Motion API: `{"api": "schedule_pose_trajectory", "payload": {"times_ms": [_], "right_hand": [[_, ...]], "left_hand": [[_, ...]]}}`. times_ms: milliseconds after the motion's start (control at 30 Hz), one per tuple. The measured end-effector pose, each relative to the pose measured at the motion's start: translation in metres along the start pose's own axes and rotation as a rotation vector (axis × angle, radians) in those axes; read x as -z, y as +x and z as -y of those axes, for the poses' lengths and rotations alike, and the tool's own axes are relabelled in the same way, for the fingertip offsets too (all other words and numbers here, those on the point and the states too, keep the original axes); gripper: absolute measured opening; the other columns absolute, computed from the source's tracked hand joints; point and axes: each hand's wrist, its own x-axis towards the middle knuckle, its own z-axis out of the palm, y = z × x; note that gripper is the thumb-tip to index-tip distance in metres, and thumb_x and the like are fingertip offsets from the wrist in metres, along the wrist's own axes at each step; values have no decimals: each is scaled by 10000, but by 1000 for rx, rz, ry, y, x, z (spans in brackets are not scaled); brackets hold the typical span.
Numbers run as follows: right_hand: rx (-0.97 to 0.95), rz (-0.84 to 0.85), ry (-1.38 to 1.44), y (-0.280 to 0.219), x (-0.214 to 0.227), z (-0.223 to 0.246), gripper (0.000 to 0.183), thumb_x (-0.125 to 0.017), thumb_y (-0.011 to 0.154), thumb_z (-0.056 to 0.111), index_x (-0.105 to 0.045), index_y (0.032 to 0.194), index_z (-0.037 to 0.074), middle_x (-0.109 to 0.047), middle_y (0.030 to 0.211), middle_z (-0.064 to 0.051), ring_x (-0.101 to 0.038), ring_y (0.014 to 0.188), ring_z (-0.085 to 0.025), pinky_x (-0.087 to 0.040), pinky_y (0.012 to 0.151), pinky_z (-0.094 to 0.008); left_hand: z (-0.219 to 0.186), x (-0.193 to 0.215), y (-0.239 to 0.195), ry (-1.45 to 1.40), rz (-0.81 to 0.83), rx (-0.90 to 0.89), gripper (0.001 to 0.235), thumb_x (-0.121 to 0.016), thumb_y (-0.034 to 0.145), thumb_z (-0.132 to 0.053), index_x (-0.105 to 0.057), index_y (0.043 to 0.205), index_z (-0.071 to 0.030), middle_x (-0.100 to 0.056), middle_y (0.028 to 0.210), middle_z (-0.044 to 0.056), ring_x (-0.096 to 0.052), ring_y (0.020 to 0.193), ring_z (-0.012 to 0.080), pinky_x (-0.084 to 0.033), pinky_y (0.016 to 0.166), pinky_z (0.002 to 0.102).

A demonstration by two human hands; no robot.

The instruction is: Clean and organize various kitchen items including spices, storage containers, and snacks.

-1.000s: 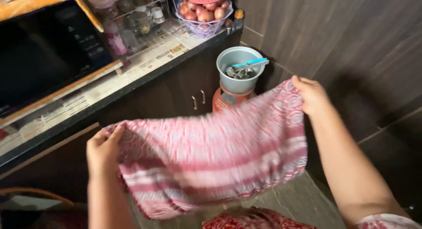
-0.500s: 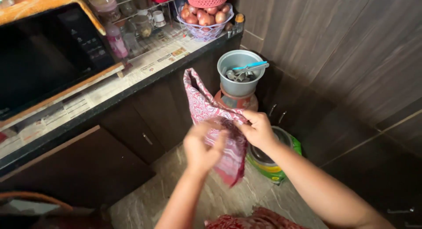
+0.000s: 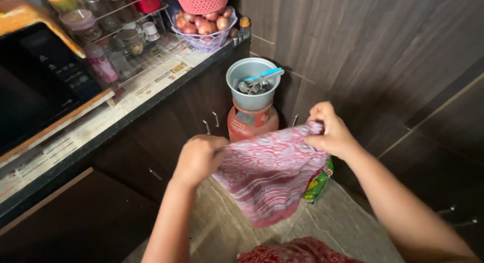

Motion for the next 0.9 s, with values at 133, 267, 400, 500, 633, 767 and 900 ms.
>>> {"api": "schedule_pose_trajectory", "payload": {"times_ms": [133,267,400,500,633,767,900], "right_hand": [[310,241,-638,5,-10,69,1051,-868,553,196,-388,1482,87,-662,1134,-191,-640,1036,-382,-509,876,-462],[-44,544,-645,4,-33,84,876,-767,757,196,-352,1528,215,-692,1115,-154,-683,1013,-364,-525,868,-481],[95,743,-569,7,-52,84,826,-624,794,14,-436,1541,312,-638,1267,-210,-686,1046,-369,-554,850,-457],[150,824,-595,25,-60,78,800,-626,791,-38,-552,1490,344,-596,1272,-258,-673,1025,-361,-558,846,-435],[-185,715,-386,60,-61,71,698,-647,794,-26,-570,1445,213,-711,1114,-147,-681,983,-222,-552,862,-370],[-397,464,135,70,-82,75,473,-637,896,91,-620,1368,77,-725,1174,-48,-648,1050,-111,-525,926,-304],[-405,294,219,75,-76,95,410,-637,890,92,-625,1293,22,-716,1098,-41,-643,1003,-113,-536,899,-315]], "left_hand": [[-41,9,19,-86,-126,-335,117,-700,742,-90,-708,859,-87,-705,816,108,-693,801,345,-540,752,459],[-26,11,29,4,-107,-352,55,-704,756,-94,-697,810,-95,-700,787,90,-698,793,330,-545,748,467],[-2,25,28,90,-131,-209,115,-754,772,-202,-722,838,-114,-706,803,94,-693,767,336,-540,673,469],[5,32,22,133,-126,-110,167,-782,784,-253,-729,846,-108,-715,824,100,-692,762,344,-534,636,470],[-7,35,11,46,-206,-24,166,-802,788,-231,-743,861,-94,-726,830,119,-704,741,344,-546,627,452],[-48,8,12,-225,-264,17,169,-823,789,-198,-765,878,-67,-715,781,179,-712,672,341,-556,584,422],[-62,-40,12,-686,-160,103,200,-785,846,-142,-742,984,-5,-726,810,146,-700,640,243,-551,604,368]]}}
